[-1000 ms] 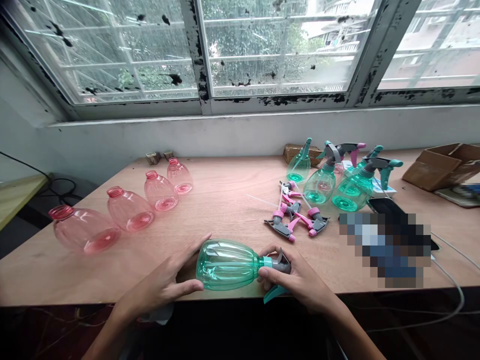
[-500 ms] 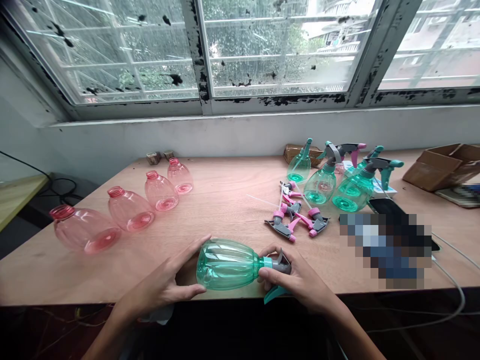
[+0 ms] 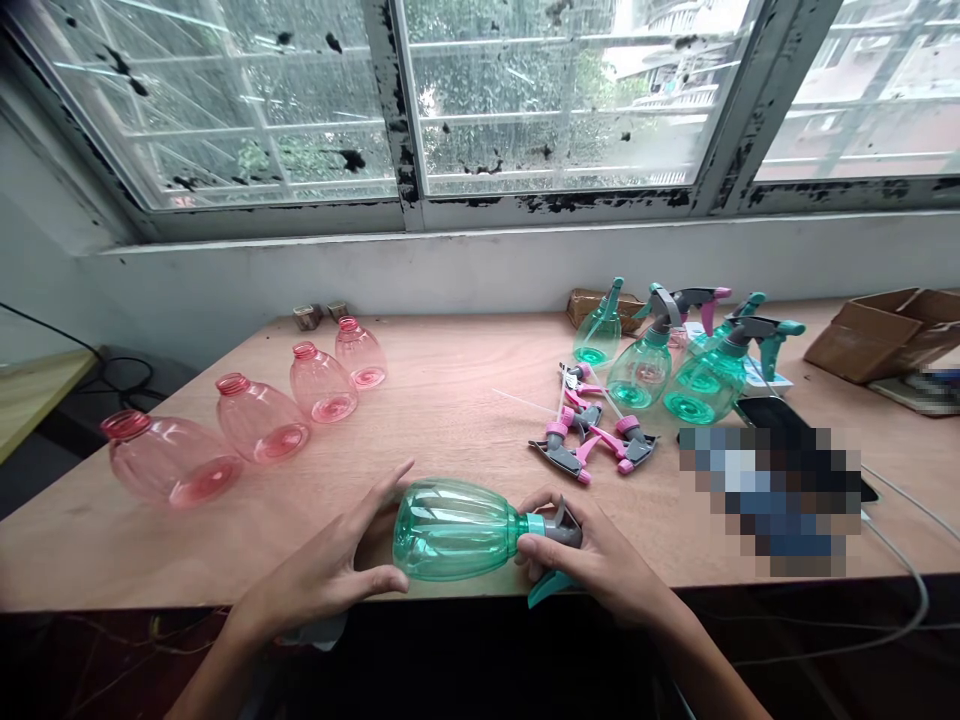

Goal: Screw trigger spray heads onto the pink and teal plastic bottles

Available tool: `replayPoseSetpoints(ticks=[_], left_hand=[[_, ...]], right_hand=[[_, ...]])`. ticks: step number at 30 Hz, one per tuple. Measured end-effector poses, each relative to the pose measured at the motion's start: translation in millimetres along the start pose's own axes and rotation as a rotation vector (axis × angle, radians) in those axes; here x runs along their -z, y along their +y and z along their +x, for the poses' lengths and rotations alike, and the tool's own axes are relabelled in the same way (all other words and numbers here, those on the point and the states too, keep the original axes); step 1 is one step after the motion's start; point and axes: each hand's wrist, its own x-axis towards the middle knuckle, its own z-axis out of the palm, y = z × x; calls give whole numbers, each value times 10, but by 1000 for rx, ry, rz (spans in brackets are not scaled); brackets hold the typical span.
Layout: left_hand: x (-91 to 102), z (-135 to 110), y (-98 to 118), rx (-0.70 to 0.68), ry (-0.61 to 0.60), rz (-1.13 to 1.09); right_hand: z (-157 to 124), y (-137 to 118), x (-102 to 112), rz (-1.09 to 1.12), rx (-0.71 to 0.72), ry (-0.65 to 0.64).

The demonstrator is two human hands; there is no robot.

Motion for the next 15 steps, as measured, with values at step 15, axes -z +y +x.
replayPoseSetpoints(ticks=[15], left_hand=[[-52,-6,-69,-114,74,143]], right_hand=[[9,-6,15,-56,7,-30]])
